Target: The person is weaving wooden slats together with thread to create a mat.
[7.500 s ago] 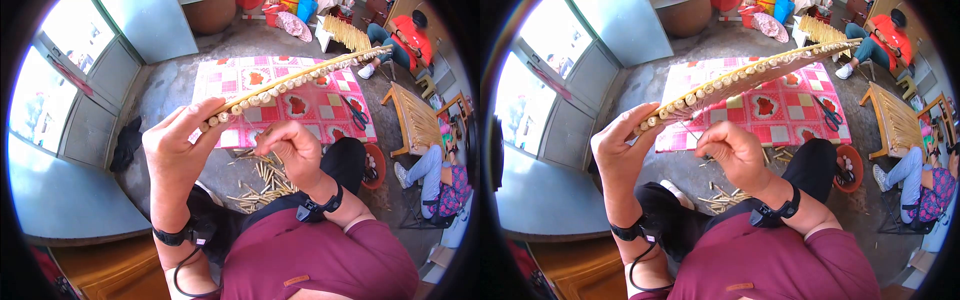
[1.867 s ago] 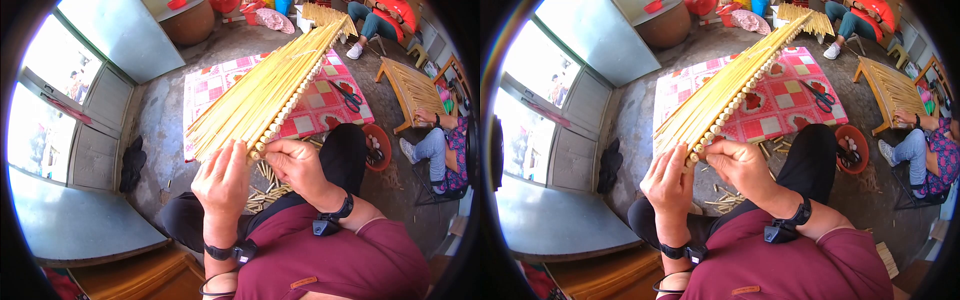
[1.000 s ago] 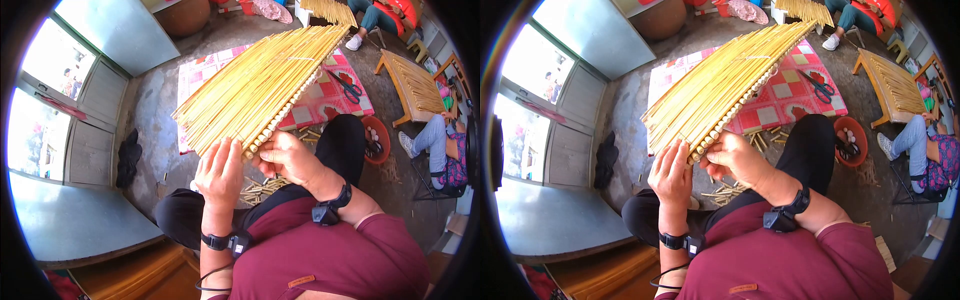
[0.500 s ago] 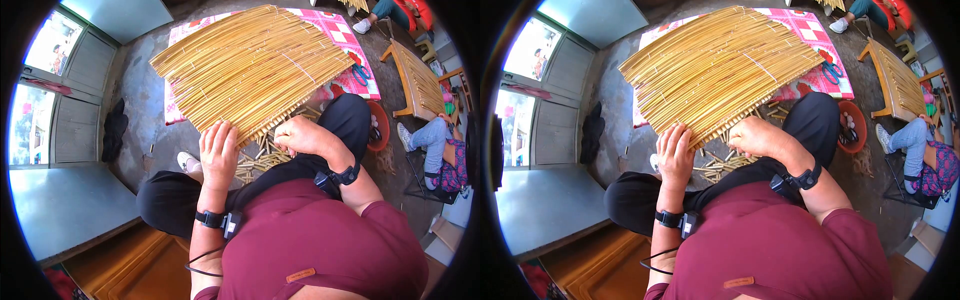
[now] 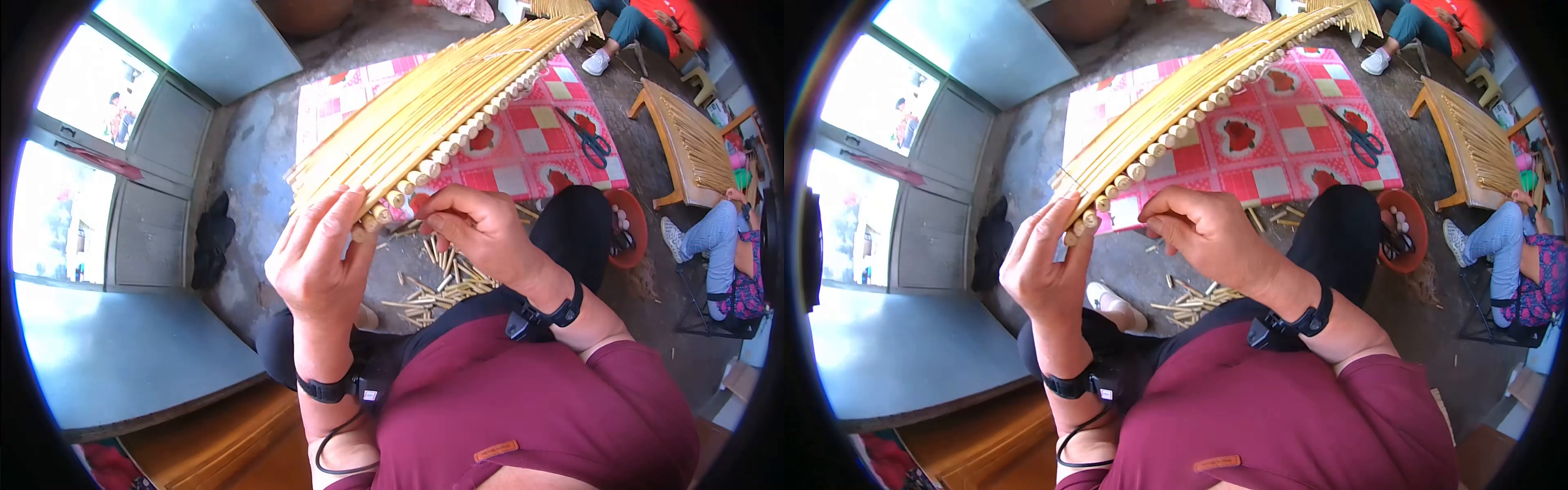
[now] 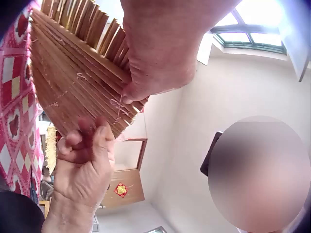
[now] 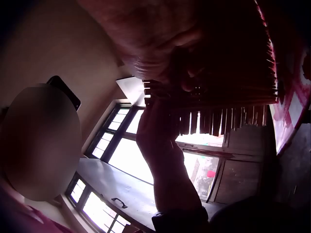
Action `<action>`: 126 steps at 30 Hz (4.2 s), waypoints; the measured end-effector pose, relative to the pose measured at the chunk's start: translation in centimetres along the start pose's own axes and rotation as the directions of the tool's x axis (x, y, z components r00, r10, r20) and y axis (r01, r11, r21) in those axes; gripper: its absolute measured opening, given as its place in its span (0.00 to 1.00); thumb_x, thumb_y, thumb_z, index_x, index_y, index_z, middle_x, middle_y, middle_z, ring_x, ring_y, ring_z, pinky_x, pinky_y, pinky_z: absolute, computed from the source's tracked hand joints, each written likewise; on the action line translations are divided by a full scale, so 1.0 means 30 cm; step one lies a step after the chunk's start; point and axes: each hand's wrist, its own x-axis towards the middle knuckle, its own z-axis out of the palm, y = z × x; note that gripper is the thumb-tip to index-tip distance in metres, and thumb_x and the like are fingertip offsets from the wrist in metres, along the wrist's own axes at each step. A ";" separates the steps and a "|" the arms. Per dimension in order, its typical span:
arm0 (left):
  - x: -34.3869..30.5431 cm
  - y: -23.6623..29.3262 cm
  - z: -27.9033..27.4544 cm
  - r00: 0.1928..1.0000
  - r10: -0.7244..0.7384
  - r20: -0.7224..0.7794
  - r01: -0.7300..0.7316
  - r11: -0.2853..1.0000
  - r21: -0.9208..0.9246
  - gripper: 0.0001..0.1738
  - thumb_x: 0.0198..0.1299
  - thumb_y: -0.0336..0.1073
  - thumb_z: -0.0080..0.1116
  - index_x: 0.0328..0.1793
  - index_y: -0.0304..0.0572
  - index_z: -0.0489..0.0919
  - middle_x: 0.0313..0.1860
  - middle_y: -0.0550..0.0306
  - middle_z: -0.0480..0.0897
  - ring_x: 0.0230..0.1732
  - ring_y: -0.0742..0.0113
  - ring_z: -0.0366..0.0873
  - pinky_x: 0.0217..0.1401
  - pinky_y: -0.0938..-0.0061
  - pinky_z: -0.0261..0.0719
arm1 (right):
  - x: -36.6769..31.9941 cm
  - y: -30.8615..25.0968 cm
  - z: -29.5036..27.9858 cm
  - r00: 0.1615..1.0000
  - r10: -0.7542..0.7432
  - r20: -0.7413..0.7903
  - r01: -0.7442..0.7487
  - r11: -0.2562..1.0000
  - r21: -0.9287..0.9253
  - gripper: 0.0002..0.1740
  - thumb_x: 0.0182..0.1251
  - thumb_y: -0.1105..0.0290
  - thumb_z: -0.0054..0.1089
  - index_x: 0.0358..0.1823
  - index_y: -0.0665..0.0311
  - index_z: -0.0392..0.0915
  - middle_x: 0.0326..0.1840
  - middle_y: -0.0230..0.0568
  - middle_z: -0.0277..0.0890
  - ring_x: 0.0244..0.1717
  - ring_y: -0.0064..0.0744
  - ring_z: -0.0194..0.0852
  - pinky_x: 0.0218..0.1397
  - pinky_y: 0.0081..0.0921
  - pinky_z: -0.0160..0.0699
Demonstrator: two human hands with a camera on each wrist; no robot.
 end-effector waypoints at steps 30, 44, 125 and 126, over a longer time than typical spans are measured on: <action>0.113 0.057 0.005 0.975 -0.212 -0.063 0.207 0.975 -0.082 0.16 0.46 0.26 0.73 0.43 0.40 0.85 0.34 0.52 0.86 0.35 0.63 0.86 0.39 0.75 0.82 | 0.123 -0.133 0.067 0.905 -0.400 -0.147 0.369 0.908 -0.196 0.07 0.66 0.74 0.56 0.31 0.68 0.69 0.22 0.52 0.71 0.20 0.48 0.74 0.23 0.34 0.66; 0.099 0.059 0.009 0.973 -0.218 -0.076 0.213 0.975 -0.069 0.17 0.46 0.27 0.73 0.44 0.43 0.85 0.34 0.53 0.86 0.34 0.62 0.86 0.39 0.75 0.82 | 0.135 -0.109 0.013 0.810 -0.584 -0.059 0.538 0.779 -0.323 0.06 0.61 0.75 0.60 0.27 0.65 0.73 0.20 0.46 0.72 0.20 0.47 0.74 0.22 0.36 0.69; 0.057 0.075 0.062 0.971 -0.087 -0.223 0.147 0.951 0.272 0.16 0.38 0.31 0.74 0.36 0.46 0.82 0.33 0.58 0.79 0.36 0.58 0.78 0.40 0.65 0.78 | 0.083 -0.108 0.041 0.765 -0.639 -0.084 0.529 0.696 -0.485 0.09 0.62 0.75 0.60 0.27 0.65 0.69 0.18 0.46 0.69 0.21 0.49 0.73 0.21 0.37 0.67; 0.060 0.082 0.059 0.971 -0.088 -0.221 0.149 0.950 0.275 0.16 0.38 0.31 0.74 0.36 0.46 0.82 0.33 0.58 0.79 0.36 0.58 0.78 0.40 0.65 0.78 | 0.081 -0.113 0.038 0.761 -0.645 -0.077 0.534 0.689 -0.491 0.09 0.62 0.75 0.60 0.27 0.65 0.69 0.18 0.46 0.69 0.21 0.49 0.73 0.21 0.37 0.67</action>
